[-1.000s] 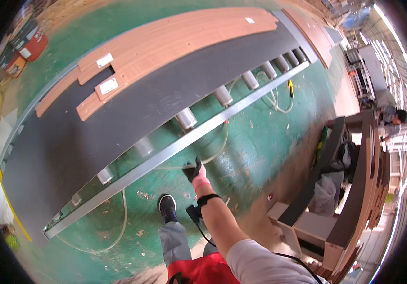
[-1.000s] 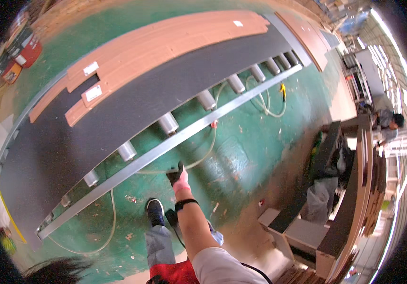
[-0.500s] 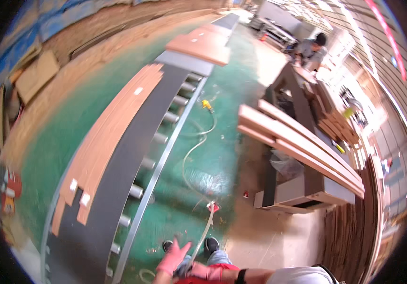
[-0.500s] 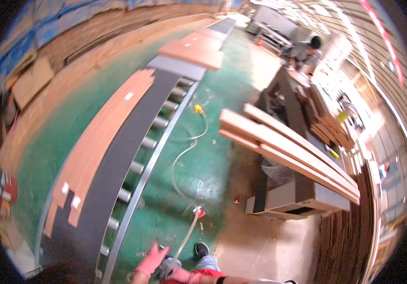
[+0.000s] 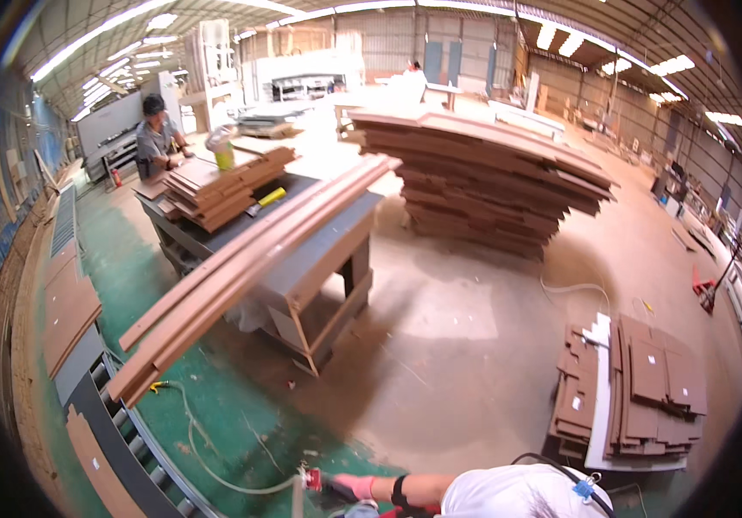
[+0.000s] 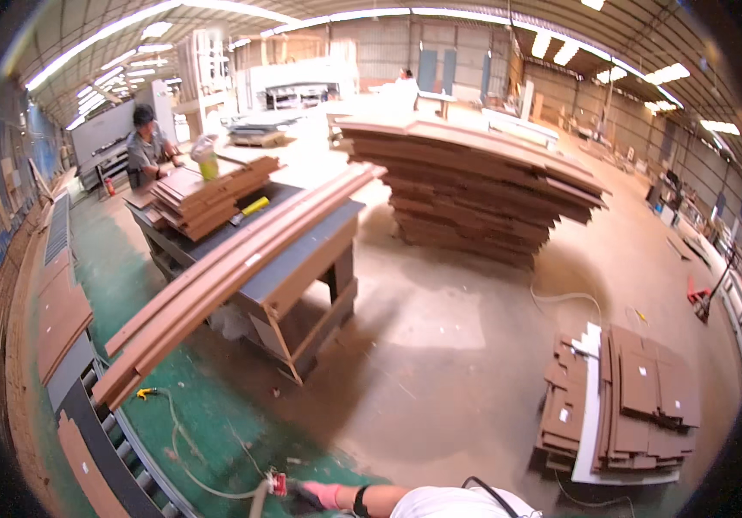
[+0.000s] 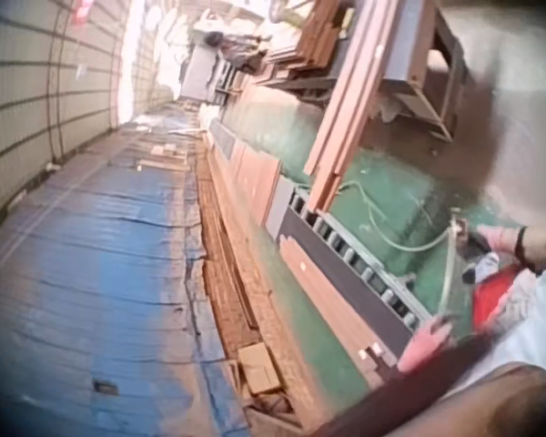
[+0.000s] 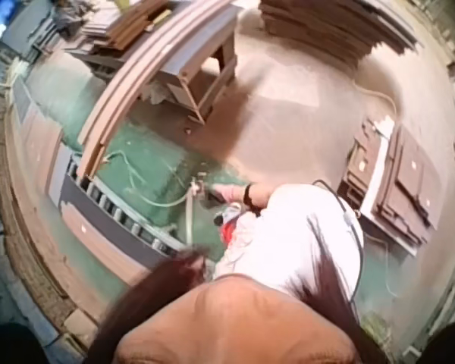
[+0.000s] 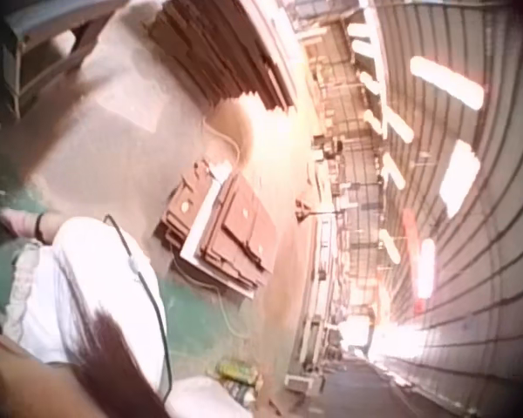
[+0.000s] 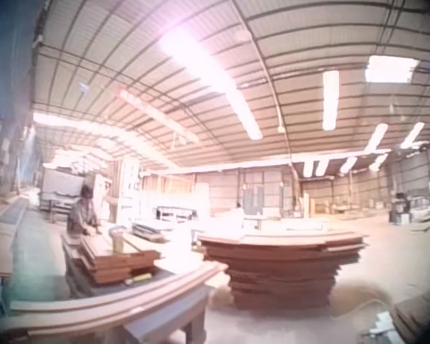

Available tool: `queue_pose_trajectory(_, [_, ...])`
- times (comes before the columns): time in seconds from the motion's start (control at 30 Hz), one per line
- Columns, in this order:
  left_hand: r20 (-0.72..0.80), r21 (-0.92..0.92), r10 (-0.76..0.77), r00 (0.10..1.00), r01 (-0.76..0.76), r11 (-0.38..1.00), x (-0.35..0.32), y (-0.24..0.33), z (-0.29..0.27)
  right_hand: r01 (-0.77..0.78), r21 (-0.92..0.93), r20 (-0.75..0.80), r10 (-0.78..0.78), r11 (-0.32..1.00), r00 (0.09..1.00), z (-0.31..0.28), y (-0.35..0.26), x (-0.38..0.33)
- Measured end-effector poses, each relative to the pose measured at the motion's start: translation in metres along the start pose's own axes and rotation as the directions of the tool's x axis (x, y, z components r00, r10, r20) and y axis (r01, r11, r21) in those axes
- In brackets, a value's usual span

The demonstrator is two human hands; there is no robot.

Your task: Using a hand scraper to clean or smooth the surface of wooden furniture boards.

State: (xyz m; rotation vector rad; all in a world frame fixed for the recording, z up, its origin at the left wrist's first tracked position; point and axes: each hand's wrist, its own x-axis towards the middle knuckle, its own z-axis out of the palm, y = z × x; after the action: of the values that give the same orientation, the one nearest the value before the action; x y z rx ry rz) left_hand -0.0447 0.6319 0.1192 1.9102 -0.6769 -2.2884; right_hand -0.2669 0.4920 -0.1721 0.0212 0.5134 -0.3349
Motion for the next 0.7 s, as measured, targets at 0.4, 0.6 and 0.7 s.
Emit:
queue_pose_trajectory(0.4, [-0.050,0.371,0.435,0.899,-0.388,0.844,-0.049,0.033,0.119,0.557,0.169,-0.117,-0.544,0.813,0.831,0.086,-0.023,-0.192])
queue_pose_trajectory(0.6, [-0.041,0.108,0.545,0.838,-0.538,0.836,-0.075,0.047,0.126,0.678,-0.404,-0.068,-0.759,0.614,0.647,0.100,0.015,-0.245])
queue_pose_trajectory(0.7, [-0.005,0.214,0.546,0.838,-0.532,0.819,-0.085,0.046,0.120,0.494,-0.665,0.089,-0.598,0.560,0.797,0.095,0.031,-0.254])
